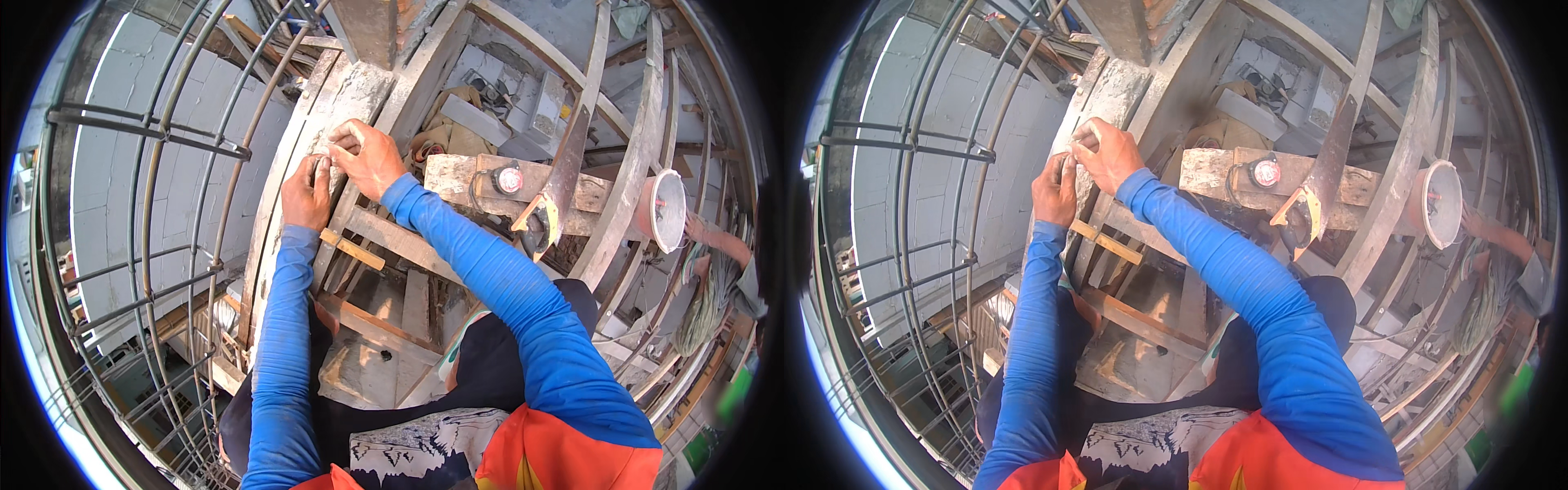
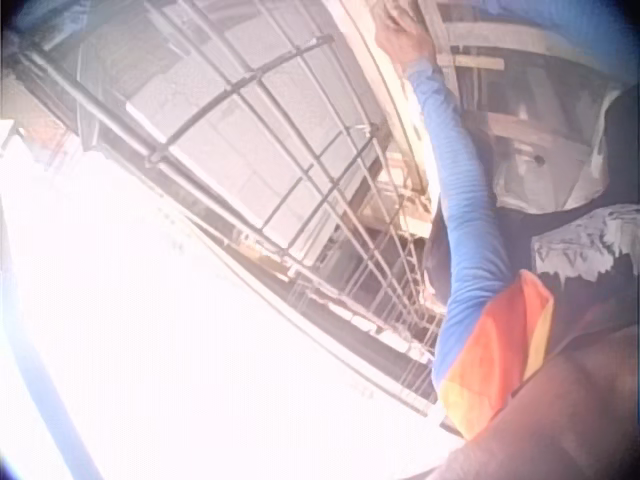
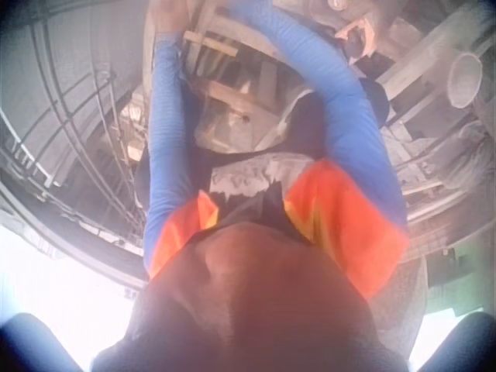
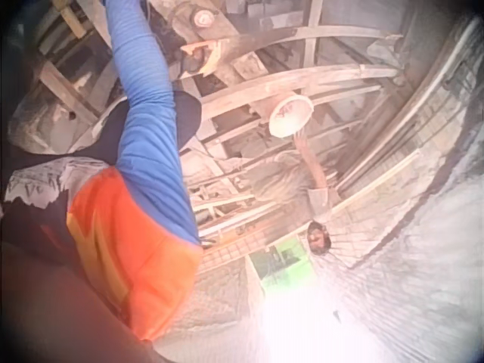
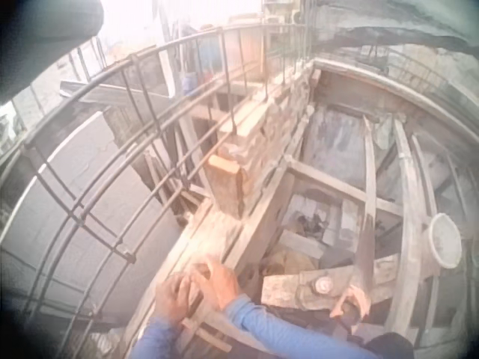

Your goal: The person works on a construction site, hammering nails into wooden planks to secure a scaffolding structure. They measure the wooden beams with a tape measure and use a hammer to drive nails. The person also handles a bucket of nails and positions a long wooden plank for further work.

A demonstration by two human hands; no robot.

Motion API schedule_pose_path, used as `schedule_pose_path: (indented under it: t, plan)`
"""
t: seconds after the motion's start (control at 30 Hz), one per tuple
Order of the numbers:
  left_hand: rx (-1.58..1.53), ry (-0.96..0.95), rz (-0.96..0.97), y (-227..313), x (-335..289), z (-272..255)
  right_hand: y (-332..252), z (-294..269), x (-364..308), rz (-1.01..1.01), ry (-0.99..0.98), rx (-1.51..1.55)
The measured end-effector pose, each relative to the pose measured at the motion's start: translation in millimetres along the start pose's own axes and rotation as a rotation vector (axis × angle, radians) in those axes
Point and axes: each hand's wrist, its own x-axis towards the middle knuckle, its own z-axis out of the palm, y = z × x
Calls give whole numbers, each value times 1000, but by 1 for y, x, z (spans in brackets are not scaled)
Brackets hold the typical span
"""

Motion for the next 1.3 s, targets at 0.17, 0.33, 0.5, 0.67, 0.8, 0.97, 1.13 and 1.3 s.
schedule_pose_path:
  t: [0.17, 0.33, 0.5, 0.67, 0.8, 0.97, 1.13, 1.3]
  plan:
    - [-392, 96, -256, -62, 15, 5, 66, 42, -84, -104, -74, -682]
    - [-529, 186, -383, -67, 52, 52, 126, 79, -153, -151, -292, -1052]
    - [-716, -103, -444, -44, 92, 69, 127, 80, -143, 69, -365, -926]
    - [-940, -298, -442, -28, 121, 68, 92, 33, -114, 85, -507, -852]
    - [-695, -293, -521, -25, 139, 94, 67, -7, -94, 54, -546, -904]
    - [-316, -369, -415, -45, 166, 122, 44, -66, -79, 40, -528, -988]
    - [131, -514, -335, -55, 208, 144, 42, -115, -67, -29, -444, -1161]
    - [155, -540, -260, -72, 234, 153, 44, -142, -34, -298, -361, -1264]
